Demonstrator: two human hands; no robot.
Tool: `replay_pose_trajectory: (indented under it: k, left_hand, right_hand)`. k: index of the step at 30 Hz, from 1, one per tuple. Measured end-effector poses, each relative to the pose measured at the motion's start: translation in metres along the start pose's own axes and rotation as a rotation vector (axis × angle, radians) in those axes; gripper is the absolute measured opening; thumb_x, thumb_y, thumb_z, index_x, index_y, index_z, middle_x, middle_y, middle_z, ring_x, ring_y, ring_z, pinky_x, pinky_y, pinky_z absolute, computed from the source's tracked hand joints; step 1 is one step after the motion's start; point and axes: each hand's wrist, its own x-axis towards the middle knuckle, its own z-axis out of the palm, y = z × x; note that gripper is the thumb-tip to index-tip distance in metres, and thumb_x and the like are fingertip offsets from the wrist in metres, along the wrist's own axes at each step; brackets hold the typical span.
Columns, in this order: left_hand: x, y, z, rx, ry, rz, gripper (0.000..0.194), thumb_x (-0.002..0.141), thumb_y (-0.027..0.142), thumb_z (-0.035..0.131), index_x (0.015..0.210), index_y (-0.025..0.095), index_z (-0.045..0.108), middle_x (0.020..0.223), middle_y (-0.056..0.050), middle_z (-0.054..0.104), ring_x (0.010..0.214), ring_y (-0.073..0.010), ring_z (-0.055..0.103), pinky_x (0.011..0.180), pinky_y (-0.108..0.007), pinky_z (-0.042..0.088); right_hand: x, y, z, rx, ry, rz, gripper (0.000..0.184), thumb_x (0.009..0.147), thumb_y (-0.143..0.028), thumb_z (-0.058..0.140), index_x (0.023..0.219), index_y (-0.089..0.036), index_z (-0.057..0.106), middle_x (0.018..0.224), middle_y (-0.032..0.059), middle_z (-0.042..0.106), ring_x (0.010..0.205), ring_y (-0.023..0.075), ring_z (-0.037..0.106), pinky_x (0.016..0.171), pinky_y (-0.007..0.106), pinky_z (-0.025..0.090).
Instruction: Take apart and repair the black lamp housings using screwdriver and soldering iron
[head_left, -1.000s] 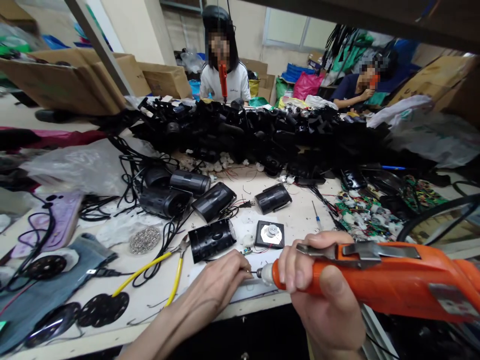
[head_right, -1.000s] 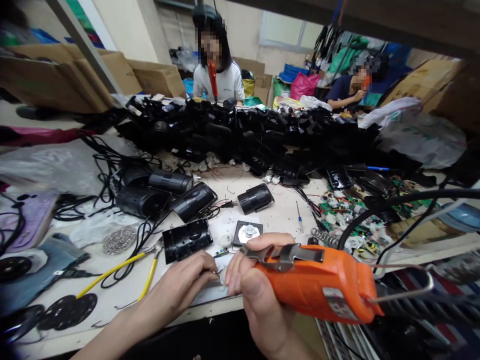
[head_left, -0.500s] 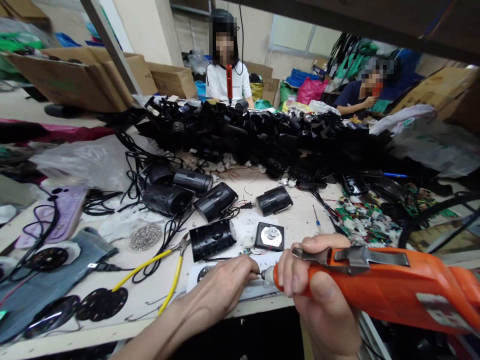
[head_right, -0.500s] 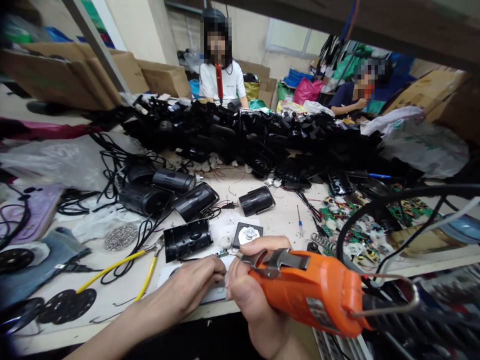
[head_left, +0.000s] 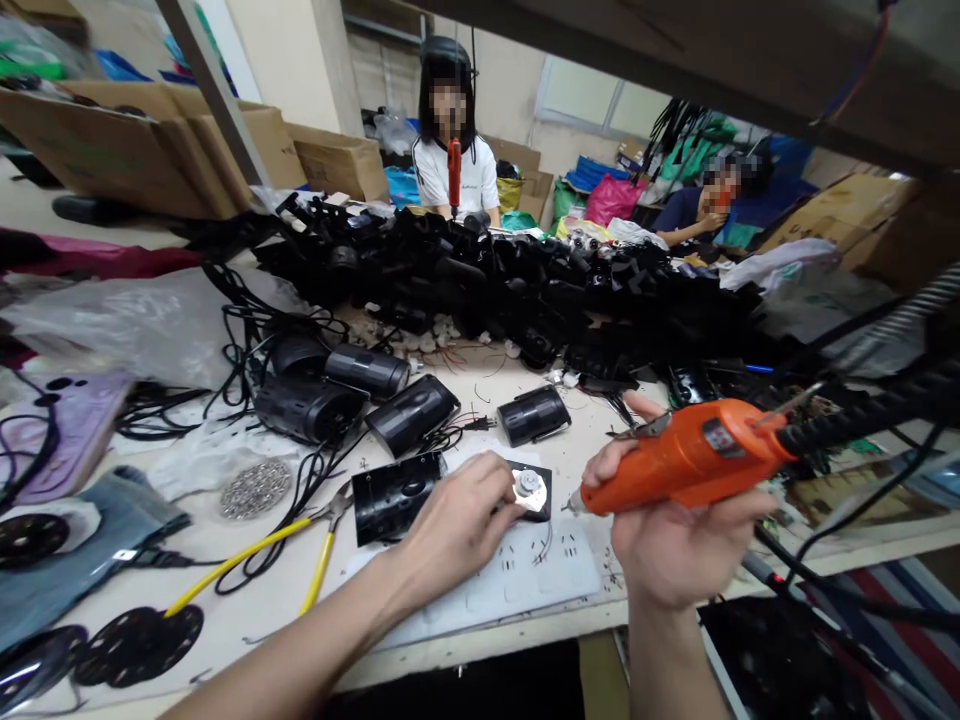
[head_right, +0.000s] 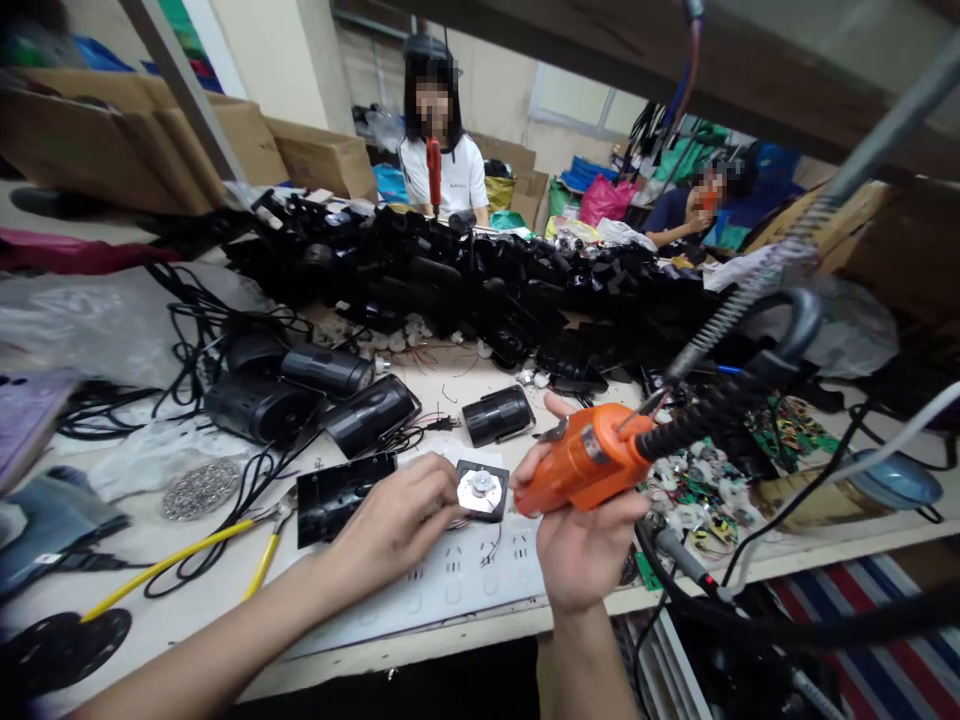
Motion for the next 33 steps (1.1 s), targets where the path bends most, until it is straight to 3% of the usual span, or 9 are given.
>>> replay_pose_trajectory:
  k: [3,6,11,20,26,33]
  left_hand:
    - [0.015,-0.010,0.006,0.047,-0.036,-0.024,0.013,0.083,0.011,0.056,0.075,0.019,0.051,0.095,-0.007,0.064,0.089,-0.0211,0.060,0.076,-0.033,0.050]
    - [0.026,-0.014,0.016,0.063,-0.101,-0.020,0.016,0.081,0.008,0.055,0.070,0.019,0.050,0.108,-0.008,0.067,0.099,-0.0227,0.062,0.086,-0.034,0.050]
    - [0.031,-0.016,0.029,0.135,-0.218,-0.042,0.015,0.079,0.006,0.049,0.079,0.019,0.055,0.088,-0.005,0.069,0.083,-0.0198,0.065,0.075,-0.030,0.051]
    - [0.027,-0.022,0.035,0.176,-0.209,-0.013,0.012,0.086,0.010,0.049,0.080,0.019,0.054,0.085,-0.004,0.066,0.079,-0.0197,0.064,0.071,-0.030,0.049]
    - [0.024,-0.024,0.037,0.164,-0.158,0.034,0.013,0.087,0.009,0.048,0.079,0.019,0.052,0.082,-0.003,0.064,0.074,-0.0188,0.062,0.068,-0.029,0.048]
    - [0.025,-0.021,0.034,0.209,-0.204,0.001,0.011,0.087,0.012,0.052,0.079,0.019,0.053,0.082,-0.003,0.065,0.075,-0.0196,0.063,0.069,-0.030,0.050]
  right_hand:
    - [0.012,0.015,-0.002,0.004,0.048,0.004,0.086,0.066,-0.090,0.045,0.109,-0.017,0.063,0.056,0.0007,0.059,0.048,0.0173,0.051,0.044,0.029,0.044]
    - [0.020,0.024,0.002,0.037,0.013,0.044,0.090,0.064,-0.095,0.036,0.102,-0.018,0.064,0.051,-0.0007,0.056,0.041,0.0156,0.047,0.039,0.026,0.039]
    - [0.024,0.032,0.011,0.041,-0.016,0.069,0.094,0.059,-0.099,0.031,0.092,-0.018,0.065,0.045,-0.0017,0.054,0.034,0.0147,0.045,0.034,0.026,0.035]
    - [0.023,0.046,0.007,0.075,-0.043,0.065,0.085,0.062,-0.095,0.038,0.090,-0.019,0.064,0.051,-0.0013,0.055,0.038,0.0141,0.047,0.037,0.026,0.036]
    - [0.024,0.049,0.007,0.033,-0.060,0.075,0.089,0.061,-0.096,0.036,0.092,-0.018,0.063,0.054,-0.0011,0.054,0.038,0.0140,0.047,0.037,0.026,0.036]
    - [0.026,0.056,0.007,0.071,-0.110,0.033,0.082,0.068,-0.092,0.038,0.089,-0.018,0.064,0.052,-0.0006,0.056,0.038,0.0138,0.049,0.034,0.025,0.038]
